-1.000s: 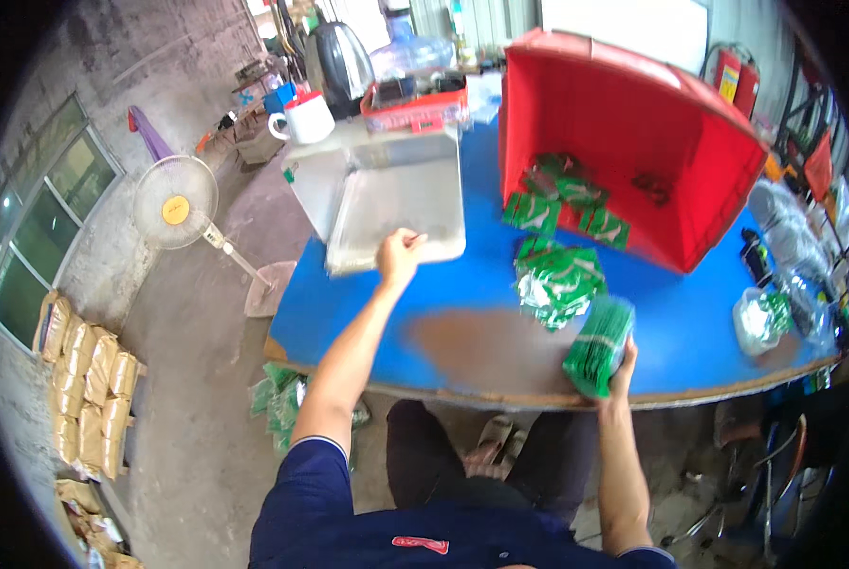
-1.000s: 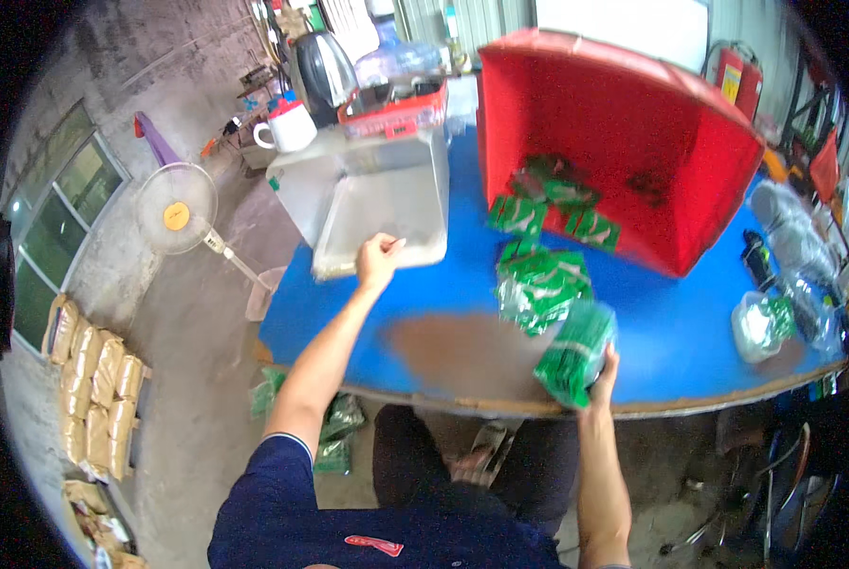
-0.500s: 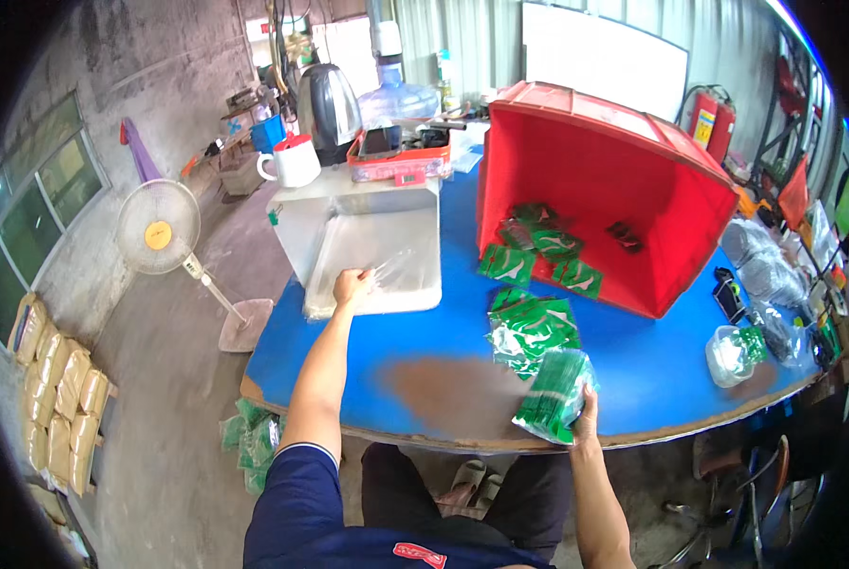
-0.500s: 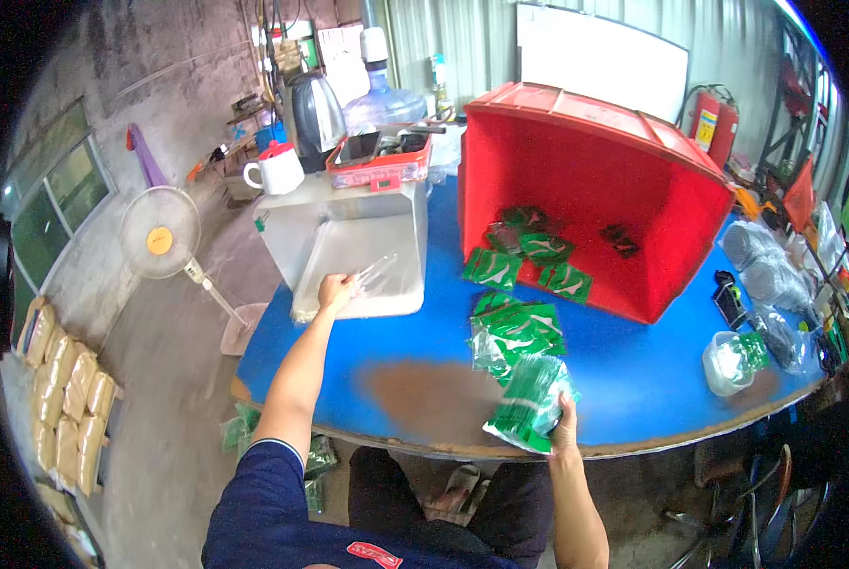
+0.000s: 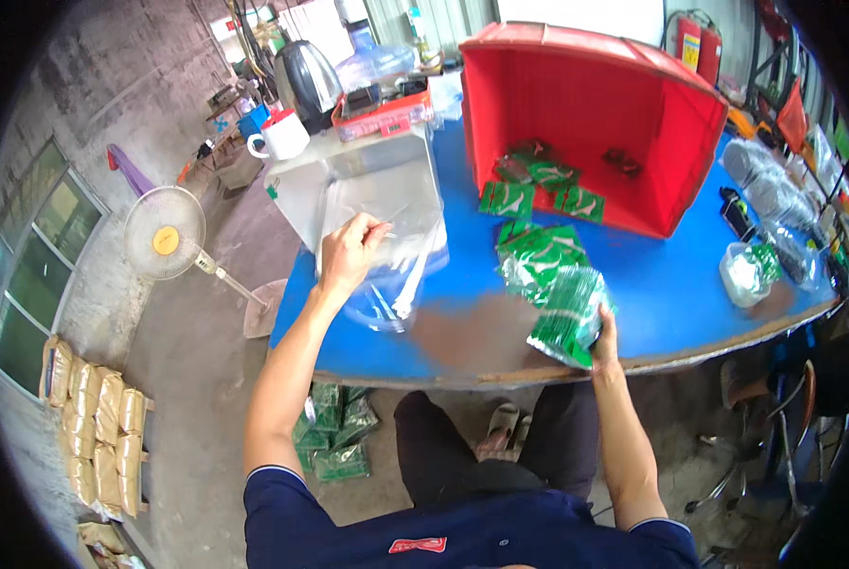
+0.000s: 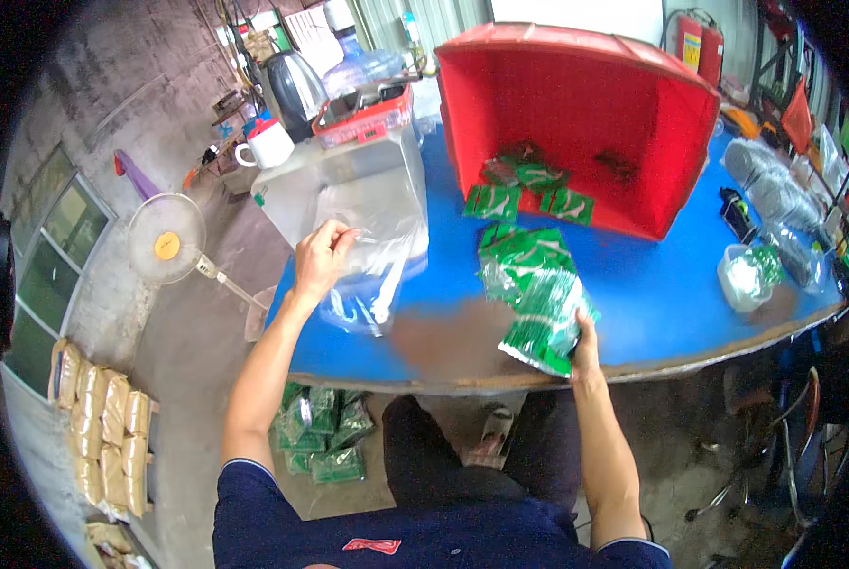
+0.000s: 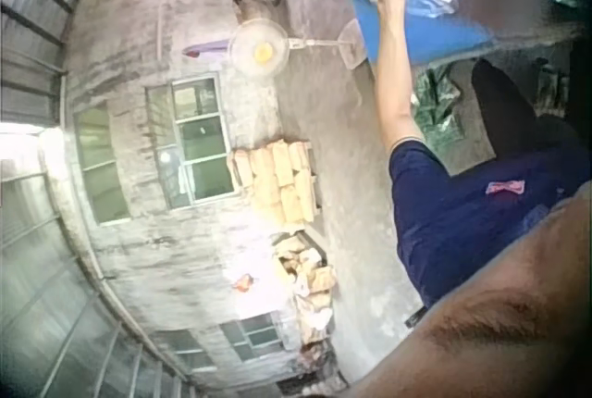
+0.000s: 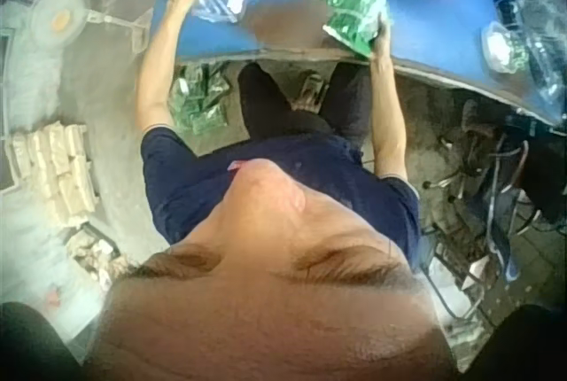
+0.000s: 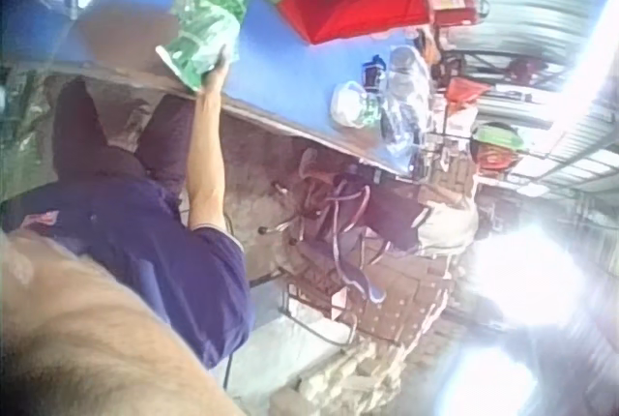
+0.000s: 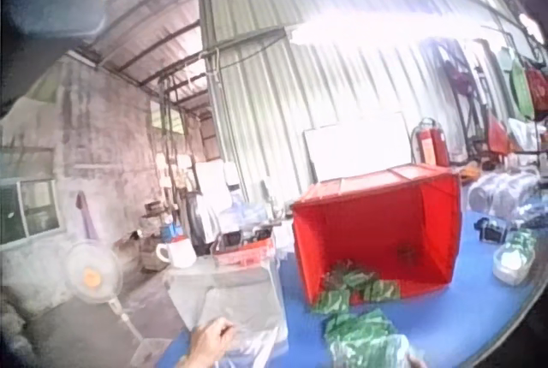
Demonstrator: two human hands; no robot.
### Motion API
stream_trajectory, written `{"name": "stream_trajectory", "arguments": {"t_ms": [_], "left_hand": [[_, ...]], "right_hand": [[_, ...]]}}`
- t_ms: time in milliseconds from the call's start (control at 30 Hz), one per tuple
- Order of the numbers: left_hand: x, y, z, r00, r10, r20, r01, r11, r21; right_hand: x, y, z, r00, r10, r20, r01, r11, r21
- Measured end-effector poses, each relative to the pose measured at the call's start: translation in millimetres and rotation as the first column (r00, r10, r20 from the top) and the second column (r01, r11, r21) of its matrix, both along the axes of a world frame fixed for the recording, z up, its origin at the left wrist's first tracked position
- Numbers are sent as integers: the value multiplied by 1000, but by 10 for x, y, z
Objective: The person sorts and arranges packaged green plastic packets into uniform stacks on an assembly table by hand.
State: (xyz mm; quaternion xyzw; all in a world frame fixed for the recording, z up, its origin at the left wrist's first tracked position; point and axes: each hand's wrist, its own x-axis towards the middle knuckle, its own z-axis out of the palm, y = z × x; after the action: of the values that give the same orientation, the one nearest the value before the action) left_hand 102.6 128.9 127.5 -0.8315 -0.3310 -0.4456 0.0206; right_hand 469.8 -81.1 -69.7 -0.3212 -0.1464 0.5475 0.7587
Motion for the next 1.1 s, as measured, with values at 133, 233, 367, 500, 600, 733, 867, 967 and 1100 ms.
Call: {"name": "stream_trajectory", "arguments": {"t_ms": [133, 233, 367, 500, 600, 733, 867, 967, 1100], "left_hand": [[-82, -230, -353, 1000, -19, -12, 13, 916, -402], [-18, -451, -724, 996, 28, 88, 19, 869, -495], [59, -839, -1058, 965, 102, 243, 27, 879, -476], [455, -1196, -990, 951, 96, 293, 64, 867, -494], [770, -1550, -874, 901, 1, 433, 259, 800, -542], [1068, -2071, -760, 908, -156, 390, 374, 724, -580], [1086, -2630, -638, 866, -485, 119, 471, 713, -520], [1107, -2605, -94, 847, -530, -19, 510, 824, -247], [1612, -1452, 134, 816, -380, -434, 477, 869, 135]], "right_hand": [[-89, 0, -64, 997, 1, 83, 8, 994, -108], [-464, -123, 414, 926, -160, 342, 224, 962, -157], [-1076, -327, 1112, 680, -130, 722, 114, 991, 71], [-1247, -51, 1057, 756, 602, 255, -421, 746, -515], [-1195, 157, 643, 841, 500, 208, -373, 813, -448], [-1068, 201, 798, 793, 437, 423, -288, 883, -371], [-1124, 224, 830, 614, 483, 625, -251, 870, -425], [-1198, 104, 996, 655, 383, 651, -268, 924, -274], [-1180, 90, 681, 664, 297, 686, -221, 955, -200]]}}
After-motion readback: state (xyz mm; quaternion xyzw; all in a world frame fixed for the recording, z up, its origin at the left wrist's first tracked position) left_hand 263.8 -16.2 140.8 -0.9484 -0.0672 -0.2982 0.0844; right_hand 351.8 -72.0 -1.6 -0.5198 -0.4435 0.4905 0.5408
